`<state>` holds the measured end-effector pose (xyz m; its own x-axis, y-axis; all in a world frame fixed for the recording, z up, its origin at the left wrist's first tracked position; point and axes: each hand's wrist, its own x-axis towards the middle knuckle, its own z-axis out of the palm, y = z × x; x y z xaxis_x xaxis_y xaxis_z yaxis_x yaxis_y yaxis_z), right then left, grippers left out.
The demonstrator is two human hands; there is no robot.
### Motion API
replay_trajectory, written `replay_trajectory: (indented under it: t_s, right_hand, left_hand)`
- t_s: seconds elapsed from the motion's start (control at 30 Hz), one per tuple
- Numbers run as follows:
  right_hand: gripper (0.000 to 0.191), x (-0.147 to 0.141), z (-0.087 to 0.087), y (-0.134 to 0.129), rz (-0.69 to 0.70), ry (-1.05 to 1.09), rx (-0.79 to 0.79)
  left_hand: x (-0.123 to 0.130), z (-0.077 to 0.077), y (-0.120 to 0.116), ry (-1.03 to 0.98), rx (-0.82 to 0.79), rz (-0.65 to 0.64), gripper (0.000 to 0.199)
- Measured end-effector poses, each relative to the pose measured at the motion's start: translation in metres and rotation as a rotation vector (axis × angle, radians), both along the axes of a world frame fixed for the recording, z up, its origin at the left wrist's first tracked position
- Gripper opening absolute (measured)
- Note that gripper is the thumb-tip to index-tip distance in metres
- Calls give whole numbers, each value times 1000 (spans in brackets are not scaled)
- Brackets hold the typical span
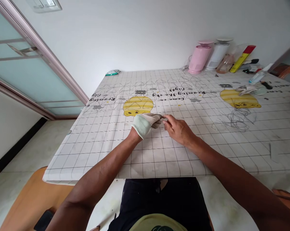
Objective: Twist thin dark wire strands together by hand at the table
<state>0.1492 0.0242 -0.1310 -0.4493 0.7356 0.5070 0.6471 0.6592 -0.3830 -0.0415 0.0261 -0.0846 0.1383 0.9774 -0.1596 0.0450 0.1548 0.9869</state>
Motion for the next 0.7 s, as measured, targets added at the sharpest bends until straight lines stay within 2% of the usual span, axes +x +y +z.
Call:
replay_trajectory:
  t_s: [0.17, 0.33, 0.43, 0.53, 0.6, 0.7]
  right_hand:
    - [29, 4, 4, 1, 96, 62, -17]
    - [31, 7, -1, 2, 162, 35, -35]
    - [28, 5, -2, 1, 135, 55, -58]
    - [27, 3, 3, -2, 67, 163, -111]
    - [28, 3, 7, -3, 19, 257, -155]
    - [30, 2, 13, -4, -24, 353, -201]
  left_hand:
    - [-4, 4, -1, 86, -2, 27, 16]
    - [-12, 5, 1, 166, 10, -87, 19]
    - [-13, 4, 3, 119, -27, -106, 18]
    - [-12, 3, 3, 7, -39, -80, 16]
    - [-10, 4, 1, -20, -28, -66, 22]
    - [-8, 4, -1, 43, -24, -19, 36]
